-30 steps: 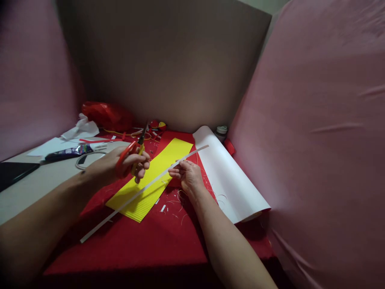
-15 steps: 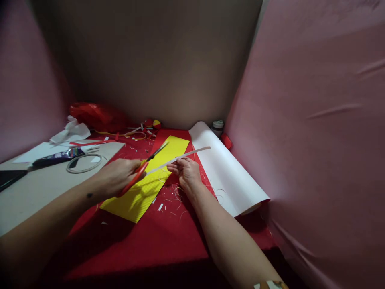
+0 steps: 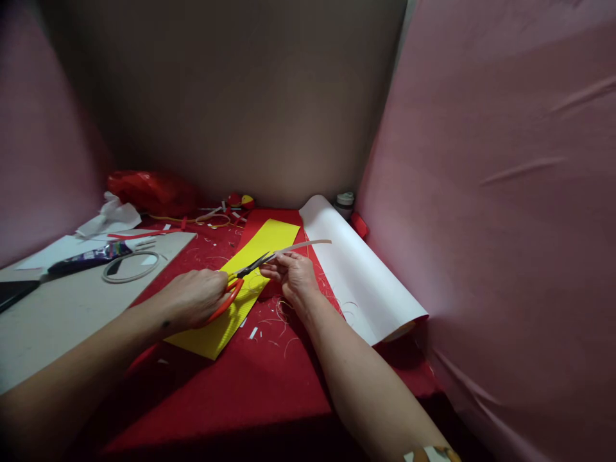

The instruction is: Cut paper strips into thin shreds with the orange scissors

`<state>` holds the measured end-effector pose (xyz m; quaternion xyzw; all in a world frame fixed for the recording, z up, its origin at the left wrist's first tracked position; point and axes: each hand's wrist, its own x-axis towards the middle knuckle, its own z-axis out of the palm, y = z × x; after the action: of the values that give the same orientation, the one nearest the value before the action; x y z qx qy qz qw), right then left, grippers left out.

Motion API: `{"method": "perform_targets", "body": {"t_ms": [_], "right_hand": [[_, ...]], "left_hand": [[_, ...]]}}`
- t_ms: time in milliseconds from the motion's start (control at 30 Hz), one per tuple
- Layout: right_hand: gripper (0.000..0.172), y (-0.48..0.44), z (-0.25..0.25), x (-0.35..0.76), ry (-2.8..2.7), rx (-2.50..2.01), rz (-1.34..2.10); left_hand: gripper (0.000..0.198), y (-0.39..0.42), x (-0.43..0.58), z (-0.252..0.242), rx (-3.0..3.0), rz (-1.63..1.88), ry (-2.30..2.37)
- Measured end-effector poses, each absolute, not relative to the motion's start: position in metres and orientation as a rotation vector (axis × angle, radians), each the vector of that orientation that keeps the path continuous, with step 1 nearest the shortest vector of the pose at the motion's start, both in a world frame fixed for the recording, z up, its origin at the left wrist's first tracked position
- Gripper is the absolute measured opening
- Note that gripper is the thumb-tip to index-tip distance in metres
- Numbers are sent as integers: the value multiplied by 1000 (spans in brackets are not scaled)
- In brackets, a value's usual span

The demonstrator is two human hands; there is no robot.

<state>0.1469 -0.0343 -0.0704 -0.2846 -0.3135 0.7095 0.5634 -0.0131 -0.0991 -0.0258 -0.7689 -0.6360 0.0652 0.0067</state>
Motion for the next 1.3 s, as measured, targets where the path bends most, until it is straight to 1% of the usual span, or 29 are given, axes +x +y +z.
{"method": "perform_targets", "body": {"t_ms": [533,900,1167,1300], "right_hand": [[11,-34,-69,146,-739,-681,1632],[13,-33,-70,147,-748,-697,1613],[13,-34,-68,147,-755,-721,1607],[13,-34,-67,147,-742,-734,1604]], "left_hand": [[33,-97,-13,-30,-2340,277,-1986],[30,-96,-17,-31,-2366,302,-1930],[34,-96,-16,-30,-2377,304,-1956],[40,-94,-17,-32,-2380,288,-1971]]}}
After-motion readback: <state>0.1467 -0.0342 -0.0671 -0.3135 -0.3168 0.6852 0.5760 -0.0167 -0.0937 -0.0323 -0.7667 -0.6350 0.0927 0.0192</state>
